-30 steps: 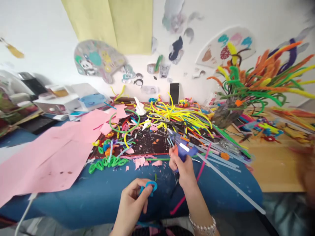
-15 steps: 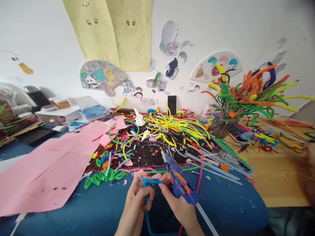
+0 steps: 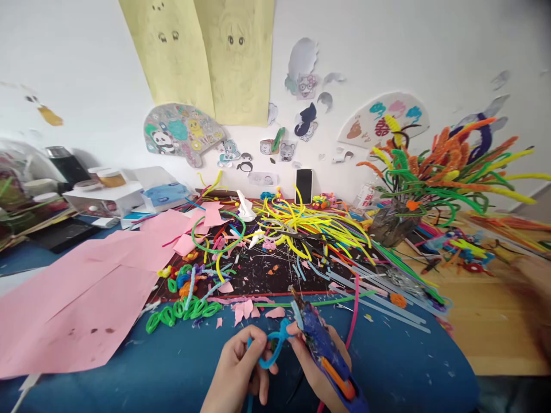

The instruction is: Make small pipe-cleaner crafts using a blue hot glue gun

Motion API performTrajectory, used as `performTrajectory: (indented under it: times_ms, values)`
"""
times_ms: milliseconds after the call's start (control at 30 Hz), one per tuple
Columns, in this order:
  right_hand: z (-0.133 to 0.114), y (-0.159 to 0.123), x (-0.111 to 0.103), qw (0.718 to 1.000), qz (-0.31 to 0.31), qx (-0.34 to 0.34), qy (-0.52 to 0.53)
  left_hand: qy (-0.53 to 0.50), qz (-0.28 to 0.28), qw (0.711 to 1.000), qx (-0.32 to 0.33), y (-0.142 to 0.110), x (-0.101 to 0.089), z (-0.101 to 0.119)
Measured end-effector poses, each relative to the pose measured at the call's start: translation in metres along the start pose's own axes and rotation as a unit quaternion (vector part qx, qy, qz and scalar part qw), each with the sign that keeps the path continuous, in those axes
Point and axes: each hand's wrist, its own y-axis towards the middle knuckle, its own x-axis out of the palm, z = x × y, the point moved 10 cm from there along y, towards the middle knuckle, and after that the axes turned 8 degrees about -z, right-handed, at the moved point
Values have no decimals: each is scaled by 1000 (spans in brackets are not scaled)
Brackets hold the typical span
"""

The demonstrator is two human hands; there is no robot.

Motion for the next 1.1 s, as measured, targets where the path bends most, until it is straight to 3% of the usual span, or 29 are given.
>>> performTrajectory:
  times_ms: [133,233,333,467,700,900,1100]
  values:
    - [-5,-3,-1,1000,-5,4,4,90,132,980,121,-10,-24,29]
    - [3,-12,-12,996,62,58,2,203,250,921,217,-28,-34,56]
    - [0,-12,-13,995,65,71,-15,257,310,879,255,-37,-35,64]
    - [-11,-1,-2,999,2,41,-1,288,342,847,286,-42,-32,68]
    - [3,-7,1,995,23,93,-22,381,386,785,299,-52,-28,73]
    - [8,-16,0,992,49,99,-61,413,407,759,296,-56,-31,70]
    - [-2,-8,5,995,19,66,-68,418,409,751,305,-59,-30,68]
